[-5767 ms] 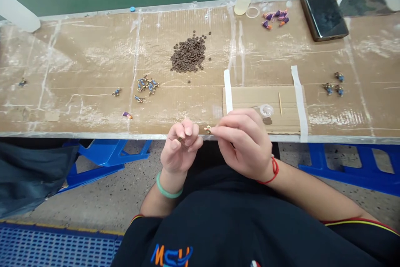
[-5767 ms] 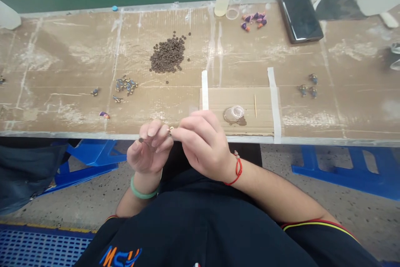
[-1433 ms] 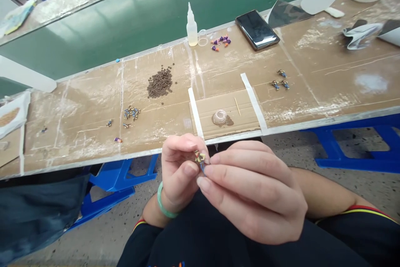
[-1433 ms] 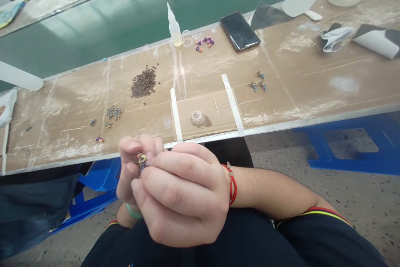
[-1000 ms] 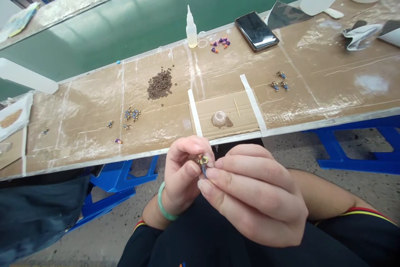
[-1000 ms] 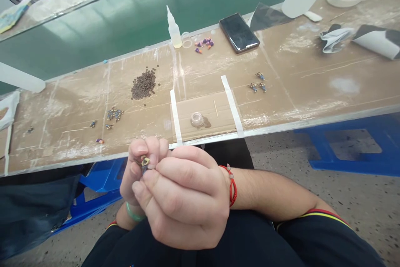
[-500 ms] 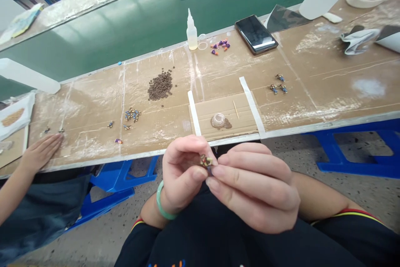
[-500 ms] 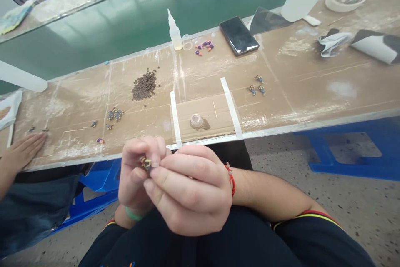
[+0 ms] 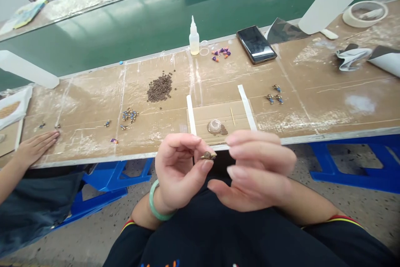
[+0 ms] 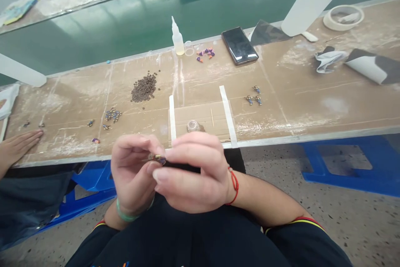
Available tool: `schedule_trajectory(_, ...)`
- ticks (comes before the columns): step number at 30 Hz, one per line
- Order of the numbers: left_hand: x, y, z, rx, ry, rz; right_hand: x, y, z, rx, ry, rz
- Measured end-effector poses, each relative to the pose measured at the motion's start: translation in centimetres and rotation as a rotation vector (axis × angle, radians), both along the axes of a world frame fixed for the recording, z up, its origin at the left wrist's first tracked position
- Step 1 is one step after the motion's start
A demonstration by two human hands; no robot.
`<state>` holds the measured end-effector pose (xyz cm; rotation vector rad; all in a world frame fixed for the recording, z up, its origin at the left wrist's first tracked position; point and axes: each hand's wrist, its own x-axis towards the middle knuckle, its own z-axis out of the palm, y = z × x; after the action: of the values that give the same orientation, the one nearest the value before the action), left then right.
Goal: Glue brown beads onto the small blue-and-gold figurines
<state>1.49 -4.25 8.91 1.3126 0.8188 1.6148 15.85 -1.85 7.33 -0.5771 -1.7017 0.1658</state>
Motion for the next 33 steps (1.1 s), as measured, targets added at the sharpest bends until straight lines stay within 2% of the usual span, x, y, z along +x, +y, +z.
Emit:
schedule_trajectory(2, 0.0, 0.0, 0.2, 0.007, 0.058, 0.036, 0.4, 1.1, 0.5, 0.055, 0.042, 0.096)
schedule_trajectory(7, 0.5, 0.3, 0.6, -0.025, 0.123, 0.043, 2.2, 3.0, 1.5, 0.003, -0.16, 0.186)
schedule_trajectory(14, 1.3, 0.4, 1.0, -0.191, 0.108, 0.004, 3.0, 3.2, 0.7, 0.0, -0.191, 0.132)
schedule_trajectory(18, 1.8, 0.6, 1.3, -0.348, 0.017, -0.075, 3.4, 3.5, 0.4, 0.029, -0.203, 0.113)
schedule_trajectory(22, 2.2, 0.9, 1.5, -0.456, -0.088, -0.149, 3.8, 3.5, 0.6, -0.029, -0.21, 0.122)
schedule_trajectory(26, 2.4, 1.1, 1.3, -0.521, -0.136, -0.193, 4.3, 3.6, 0.6, -0.091, -0.246, 0.17)
schedule_trajectory(33, 2.7, 1.0, 1.2, -0.541, -0.145, -0.165, 4.6, 3.8, 0.2, -0.056, -0.245, 0.154)
